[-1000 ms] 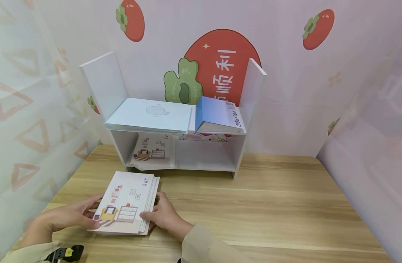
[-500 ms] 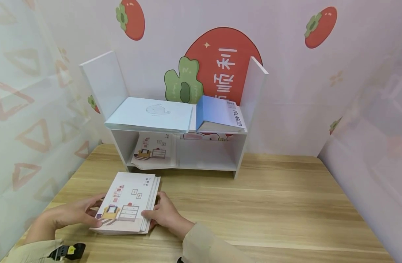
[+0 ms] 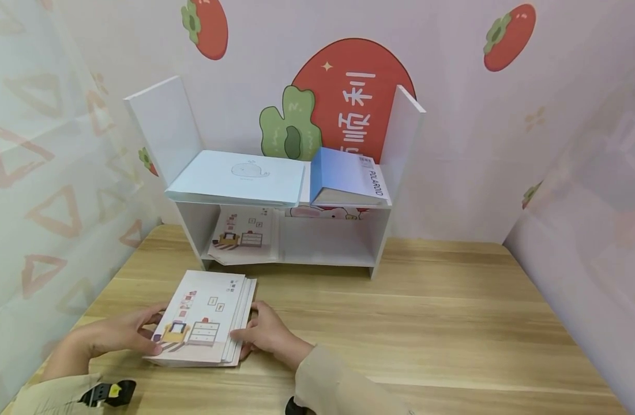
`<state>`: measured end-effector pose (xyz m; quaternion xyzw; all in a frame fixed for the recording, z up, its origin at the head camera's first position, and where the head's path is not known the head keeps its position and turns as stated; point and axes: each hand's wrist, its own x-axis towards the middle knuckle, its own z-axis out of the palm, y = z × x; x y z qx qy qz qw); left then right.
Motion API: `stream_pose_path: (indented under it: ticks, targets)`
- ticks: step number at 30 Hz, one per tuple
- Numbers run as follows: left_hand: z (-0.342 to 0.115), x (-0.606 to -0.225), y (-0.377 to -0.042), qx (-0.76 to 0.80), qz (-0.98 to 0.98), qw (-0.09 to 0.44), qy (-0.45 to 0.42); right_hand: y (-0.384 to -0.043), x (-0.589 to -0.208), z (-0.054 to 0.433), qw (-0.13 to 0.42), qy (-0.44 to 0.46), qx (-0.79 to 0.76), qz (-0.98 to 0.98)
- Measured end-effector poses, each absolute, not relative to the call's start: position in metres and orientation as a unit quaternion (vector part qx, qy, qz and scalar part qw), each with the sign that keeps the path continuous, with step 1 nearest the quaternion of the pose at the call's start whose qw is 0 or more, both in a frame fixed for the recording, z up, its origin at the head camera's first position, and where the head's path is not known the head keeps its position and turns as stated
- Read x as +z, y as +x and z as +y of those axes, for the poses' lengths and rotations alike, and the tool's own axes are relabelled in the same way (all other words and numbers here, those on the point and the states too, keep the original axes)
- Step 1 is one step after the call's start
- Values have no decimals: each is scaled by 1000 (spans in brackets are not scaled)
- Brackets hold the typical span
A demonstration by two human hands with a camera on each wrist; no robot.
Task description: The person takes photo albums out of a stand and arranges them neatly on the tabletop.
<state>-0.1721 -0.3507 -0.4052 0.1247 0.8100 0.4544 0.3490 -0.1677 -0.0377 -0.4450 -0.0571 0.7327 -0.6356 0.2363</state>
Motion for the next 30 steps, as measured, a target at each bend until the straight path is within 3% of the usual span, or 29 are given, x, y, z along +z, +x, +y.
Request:
stream_pose_path:
  ticks: [18,30]
  targets:
    - [-346,-397,-170,440,822,338,128,-174,-433,-22,281,-97,-567,768]
    - [-345,-396,-168,443,822,334,129,-177,-428,-6,253,-138,-578,764]
